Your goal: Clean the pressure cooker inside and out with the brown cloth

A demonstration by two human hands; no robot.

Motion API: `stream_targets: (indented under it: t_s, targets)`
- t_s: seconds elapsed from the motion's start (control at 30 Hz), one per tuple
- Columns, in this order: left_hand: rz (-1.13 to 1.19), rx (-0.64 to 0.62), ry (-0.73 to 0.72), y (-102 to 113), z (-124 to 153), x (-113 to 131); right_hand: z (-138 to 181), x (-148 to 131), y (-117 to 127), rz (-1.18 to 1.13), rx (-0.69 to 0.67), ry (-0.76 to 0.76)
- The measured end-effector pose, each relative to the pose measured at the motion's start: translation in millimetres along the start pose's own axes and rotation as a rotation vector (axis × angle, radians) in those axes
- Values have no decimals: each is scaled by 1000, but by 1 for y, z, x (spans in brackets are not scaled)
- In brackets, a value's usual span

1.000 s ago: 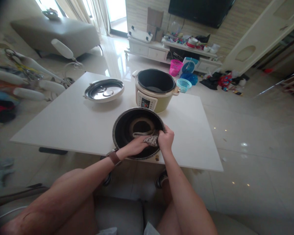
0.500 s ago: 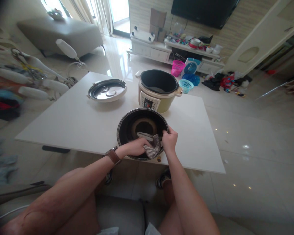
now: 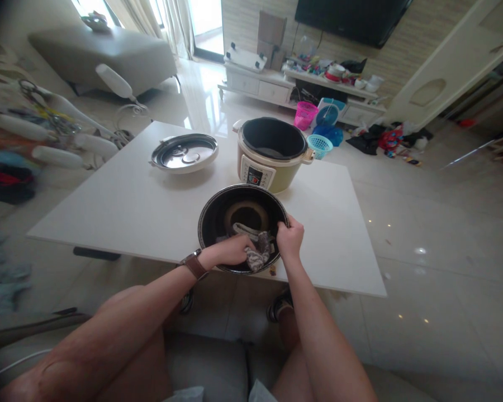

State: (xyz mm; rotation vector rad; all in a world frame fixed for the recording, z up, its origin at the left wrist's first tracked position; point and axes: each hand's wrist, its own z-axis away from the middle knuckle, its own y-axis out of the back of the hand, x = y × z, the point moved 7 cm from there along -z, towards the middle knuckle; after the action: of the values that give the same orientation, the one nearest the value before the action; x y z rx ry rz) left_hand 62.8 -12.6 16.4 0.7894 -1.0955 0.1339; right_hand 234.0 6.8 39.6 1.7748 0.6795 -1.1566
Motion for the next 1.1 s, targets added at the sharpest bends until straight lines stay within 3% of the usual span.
stream_targets:
  t_s: [1.1]
  targets:
    - [21, 9, 31, 0, -1, -2, -1, 1, -1, 13, -5, -6]
